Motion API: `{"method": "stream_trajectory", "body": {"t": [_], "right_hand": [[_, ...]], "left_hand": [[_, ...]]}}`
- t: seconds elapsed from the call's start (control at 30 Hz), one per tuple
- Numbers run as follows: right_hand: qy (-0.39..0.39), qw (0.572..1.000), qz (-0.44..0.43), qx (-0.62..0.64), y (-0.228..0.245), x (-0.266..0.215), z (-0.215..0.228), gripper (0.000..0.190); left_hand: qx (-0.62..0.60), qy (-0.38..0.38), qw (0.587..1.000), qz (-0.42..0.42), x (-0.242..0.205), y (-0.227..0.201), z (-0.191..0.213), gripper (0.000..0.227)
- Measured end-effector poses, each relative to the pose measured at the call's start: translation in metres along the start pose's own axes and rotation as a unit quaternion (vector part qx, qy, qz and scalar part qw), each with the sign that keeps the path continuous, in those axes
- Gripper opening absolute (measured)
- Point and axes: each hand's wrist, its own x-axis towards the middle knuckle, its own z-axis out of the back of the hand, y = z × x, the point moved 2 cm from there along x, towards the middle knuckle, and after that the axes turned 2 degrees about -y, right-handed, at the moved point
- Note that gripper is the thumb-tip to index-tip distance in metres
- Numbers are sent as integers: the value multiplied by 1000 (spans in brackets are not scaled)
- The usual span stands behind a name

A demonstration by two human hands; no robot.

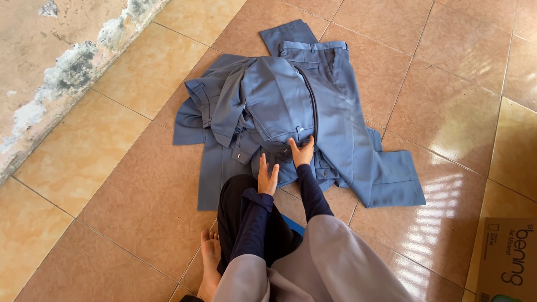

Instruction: Folding trousers into neat rectangles on the floor in a sewing factory environment.

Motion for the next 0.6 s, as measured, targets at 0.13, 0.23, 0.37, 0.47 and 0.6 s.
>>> {"method": "stream_trajectory", "body": {"t": [0.13, 0.23, 0.37, 0.47, 0.6], "right_hand": [[26, 992, -113, 42, -47, 55, -37, 58], [96, 994, -47, -29, -11, 41, -12, 28], [183, 979, 28, -81, 21, 3, 21, 41], [263, 958, 68, -93, 54, -50, 50, 40], [468, 861, 125, -156, 70, -111, 67, 40]], "left_hand": [[-58, 24, 995, 83, 5, -9, 11, 72], [-276, 5, 952, 135, 9, -2, 7, 73], [-366, -6, 913, 178, 3, -20, 13, 72], [-418, -15, 886, 202, 2, -34, 19, 78], [-421, -49, 878, 225, -6, -61, 25, 95]]}}
